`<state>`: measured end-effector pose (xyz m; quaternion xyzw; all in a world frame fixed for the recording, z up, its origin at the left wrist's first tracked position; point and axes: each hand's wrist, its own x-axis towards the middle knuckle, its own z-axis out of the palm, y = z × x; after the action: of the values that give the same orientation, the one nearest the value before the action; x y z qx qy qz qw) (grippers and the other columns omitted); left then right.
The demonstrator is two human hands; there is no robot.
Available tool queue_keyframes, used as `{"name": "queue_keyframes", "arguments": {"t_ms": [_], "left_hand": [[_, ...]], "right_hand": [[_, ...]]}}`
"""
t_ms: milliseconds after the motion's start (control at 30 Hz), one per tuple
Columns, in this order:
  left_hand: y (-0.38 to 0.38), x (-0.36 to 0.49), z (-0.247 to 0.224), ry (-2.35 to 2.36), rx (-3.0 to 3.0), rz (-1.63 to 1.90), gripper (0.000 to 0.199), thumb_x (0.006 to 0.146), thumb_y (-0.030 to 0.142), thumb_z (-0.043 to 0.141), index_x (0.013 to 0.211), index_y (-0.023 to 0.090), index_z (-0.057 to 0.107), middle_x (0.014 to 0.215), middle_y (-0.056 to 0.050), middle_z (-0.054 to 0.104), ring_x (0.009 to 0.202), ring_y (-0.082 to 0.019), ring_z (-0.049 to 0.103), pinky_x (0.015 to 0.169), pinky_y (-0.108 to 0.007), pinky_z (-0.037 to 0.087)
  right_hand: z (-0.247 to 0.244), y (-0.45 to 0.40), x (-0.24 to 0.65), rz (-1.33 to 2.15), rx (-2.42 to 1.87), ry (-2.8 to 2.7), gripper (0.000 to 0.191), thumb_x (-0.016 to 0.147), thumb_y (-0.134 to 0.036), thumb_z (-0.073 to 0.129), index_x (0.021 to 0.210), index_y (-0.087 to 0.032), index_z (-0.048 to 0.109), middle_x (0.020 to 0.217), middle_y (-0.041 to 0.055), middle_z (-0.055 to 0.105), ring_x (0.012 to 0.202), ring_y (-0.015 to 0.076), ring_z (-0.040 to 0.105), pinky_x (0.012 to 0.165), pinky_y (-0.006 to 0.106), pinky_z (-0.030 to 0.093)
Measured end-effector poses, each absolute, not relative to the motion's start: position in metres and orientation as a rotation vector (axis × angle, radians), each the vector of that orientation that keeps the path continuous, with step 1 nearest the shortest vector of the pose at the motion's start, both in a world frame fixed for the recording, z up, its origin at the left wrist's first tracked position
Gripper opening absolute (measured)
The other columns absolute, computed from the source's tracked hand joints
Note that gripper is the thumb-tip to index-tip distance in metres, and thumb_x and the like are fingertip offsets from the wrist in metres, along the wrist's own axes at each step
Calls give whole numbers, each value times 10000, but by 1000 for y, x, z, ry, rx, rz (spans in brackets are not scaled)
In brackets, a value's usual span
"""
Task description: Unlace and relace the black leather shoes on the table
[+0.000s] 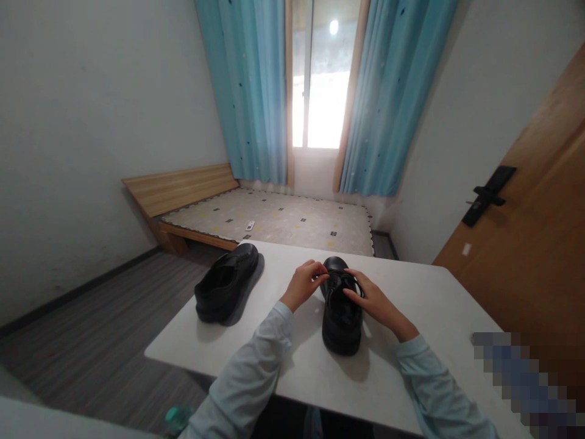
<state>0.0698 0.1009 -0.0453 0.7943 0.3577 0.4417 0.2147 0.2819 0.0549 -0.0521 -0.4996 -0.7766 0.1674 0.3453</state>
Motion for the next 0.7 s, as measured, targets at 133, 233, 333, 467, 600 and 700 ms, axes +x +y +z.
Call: {"name": "queue_keyframes", "arguments": {"t_ms": [133, 233, 333, 467, 600, 700], "left_hand": [[104, 68, -49, 999, 2240, 1178, 89, 778, 267, 637, 822, 195, 662, 737, 0, 536, 649, -109, 512, 636, -231, 424], [106, 67, -51, 1013, 2250, 1148, 93, 764, 273, 655, 819, 202, 681, 733, -4, 536, 650, -114, 519, 638, -239, 425], [107, 67, -51, 1011, 2250, 1148, 77, 766, 261, 652, 802, 200, 684, 731, -5, 529, 656, -117, 520, 647, -245, 433], [106, 67, -48, 1007, 2230, 1242, 47, 769, 225, 645, 787, 186, 662, 808, -22, 523, 736, -131, 531, 698, -251, 456], [106, 66, -46, 1062, 2210, 1344, 12, 783, 171, 609, 784, 174, 620, 873, -34, 516, 824, -147, 530, 750, -266, 462], [107, 65, -47, 1084, 2178, 1372, 36, 808, 154, 561, 800, 172, 591, 857, -28, 529, 817, -146, 532, 747, -274, 463]], "right_hand": [[-53, 55, 282, 448, -1307, -2013, 485, 827, -416, 521, 1263, -220, 440, 1280, 100, 523, 1193, 249, 489, 1032, 436, 362], [-52, 55, 282, 454, -1301, -2013, 486, 829, -416, 522, 1266, -222, 437, 1284, 99, 519, 1195, 248, 486, 1032, 439, 362], [-52, 55, 282, 451, -1301, -2009, 481, 831, -416, 522, 1266, -229, 438, 1283, 97, 521, 1194, 251, 488, 1029, 446, 363], [-53, 55, 282, 454, -1303, -2015, 484, 832, -417, 524, 1265, -219, 436, 1286, 101, 517, 1197, 247, 484, 1032, 437, 362], [-51, 55, 282, 457, -1301, -2009, 488, 827, -427, 526, 1259, -216, 445, 1276, 101, 526, 1197, 248, 485, 1033, 430, 362], [-50, 54, 282, 462, -1309, -2011, 488, 830, -419, 522, 1260, -202, 443, 1280, 110, 522, 1198, 247, 483, 1037, 429, 357]]}}
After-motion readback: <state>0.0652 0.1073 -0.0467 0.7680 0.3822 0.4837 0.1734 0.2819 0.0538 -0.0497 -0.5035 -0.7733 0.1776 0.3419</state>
